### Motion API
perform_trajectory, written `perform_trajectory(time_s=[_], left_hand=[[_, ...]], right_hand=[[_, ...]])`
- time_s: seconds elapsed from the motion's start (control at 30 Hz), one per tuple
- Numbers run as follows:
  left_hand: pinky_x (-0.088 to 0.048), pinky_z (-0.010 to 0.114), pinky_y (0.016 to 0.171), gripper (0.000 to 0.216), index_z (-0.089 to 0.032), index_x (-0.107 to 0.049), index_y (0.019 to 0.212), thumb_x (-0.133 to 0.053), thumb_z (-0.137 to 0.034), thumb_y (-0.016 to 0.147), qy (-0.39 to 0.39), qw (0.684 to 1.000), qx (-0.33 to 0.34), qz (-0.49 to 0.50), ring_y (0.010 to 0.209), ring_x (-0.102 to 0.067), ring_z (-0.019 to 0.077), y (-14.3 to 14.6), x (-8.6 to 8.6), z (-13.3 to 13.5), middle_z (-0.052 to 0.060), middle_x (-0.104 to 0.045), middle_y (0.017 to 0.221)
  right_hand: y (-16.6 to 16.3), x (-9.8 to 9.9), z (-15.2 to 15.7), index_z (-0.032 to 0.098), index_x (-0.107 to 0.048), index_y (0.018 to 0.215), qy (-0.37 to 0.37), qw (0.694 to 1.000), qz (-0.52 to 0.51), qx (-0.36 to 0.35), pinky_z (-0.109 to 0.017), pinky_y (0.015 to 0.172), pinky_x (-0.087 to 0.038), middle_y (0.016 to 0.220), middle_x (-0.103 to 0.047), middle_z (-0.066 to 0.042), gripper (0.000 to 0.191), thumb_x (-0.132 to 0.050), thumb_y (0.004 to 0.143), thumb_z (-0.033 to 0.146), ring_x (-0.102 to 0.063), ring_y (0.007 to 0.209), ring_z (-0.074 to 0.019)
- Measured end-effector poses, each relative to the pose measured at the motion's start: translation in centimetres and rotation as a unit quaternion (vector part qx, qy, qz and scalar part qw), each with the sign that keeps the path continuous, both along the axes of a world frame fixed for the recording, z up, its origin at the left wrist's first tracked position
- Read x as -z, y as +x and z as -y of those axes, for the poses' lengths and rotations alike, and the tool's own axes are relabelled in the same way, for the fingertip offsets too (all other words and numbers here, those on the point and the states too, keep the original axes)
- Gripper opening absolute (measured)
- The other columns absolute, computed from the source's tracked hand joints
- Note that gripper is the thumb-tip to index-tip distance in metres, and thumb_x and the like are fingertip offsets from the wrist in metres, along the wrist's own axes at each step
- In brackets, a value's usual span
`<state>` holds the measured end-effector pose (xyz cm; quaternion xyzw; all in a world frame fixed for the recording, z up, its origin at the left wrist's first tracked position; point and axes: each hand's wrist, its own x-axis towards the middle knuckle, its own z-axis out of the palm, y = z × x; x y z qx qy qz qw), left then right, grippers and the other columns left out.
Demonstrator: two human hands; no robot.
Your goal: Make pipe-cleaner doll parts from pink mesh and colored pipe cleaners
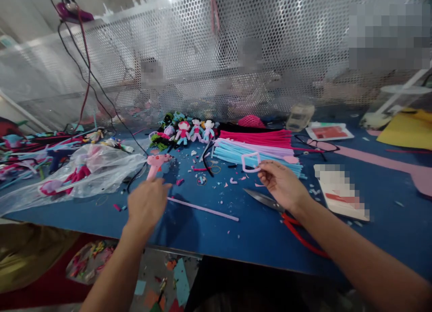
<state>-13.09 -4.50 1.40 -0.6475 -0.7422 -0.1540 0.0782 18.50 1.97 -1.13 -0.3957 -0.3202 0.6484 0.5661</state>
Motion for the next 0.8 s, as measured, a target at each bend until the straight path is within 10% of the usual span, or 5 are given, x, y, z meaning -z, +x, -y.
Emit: perform_trajectory(time_s=[0.17, 0.5, 0.8], left_hand=[[-0.045, 0.027, 0.070, 0.028, -0.025, -0.068, 0.088, -0.042, -0.016, 0.085, -0.108, 0.967, 0.228, -0.026, 0.086, -0.063, 0.0193, 8.7, -0.2, -1.5, 0.005, -0.068, 0.090], [-0.046, 0.031, 0.083, 0.015, -0.015, -0.066, 0.088, -0.057, -0.023, 0.080, -0.059, 0.965, 0.245, 0.075, 0.095, -0.058, 0.0219, 13.1, 4.3, -7.2, 0.011, -0.059, 0.098], [-0.047, 0.033, 0.081, 0.011, -0.015, -0.068, 0.083, -0.059, -0.019, 0.078, -0.057, 0.954, 0.252, 0.151, 0.089, -0.059, 0.0215, 13.2, 4.4, -7.9, 0.009, -0.061, 0.091]], right_hand=[[0.1, 0.2, -0.4, 0.018, -0.063, 0.064, 0.021, 1.000, -0.009, 0.012, -0.013, 0.051, -0.047, 0.064, -0.061, 0.003, 0.012, -0.074, 0.062, 0.018, -0.056, 0.058, -0.0057], [0.2, -0.1, -0.4, 0.018, -0.068, 0.077, 0.008, 1.000, -0.021, 0.006, -0.014, 0.056, -0.050, 0.069, -0.065, 0.002, 0.015, -0.074, 0.065, 0.013, -0.059, 0.061, -0.0057], [0.2, -0.3, -0.2, 0.017, -0.069, 0.075, 0.001, 1.000, 0.013, 0.012, -0.016, 0.059, -0.050, 0.065, -0.065, 0.001, 0.013, -0.075, 0.064, 0.017, -0.060, 0.062, -0.0074]])
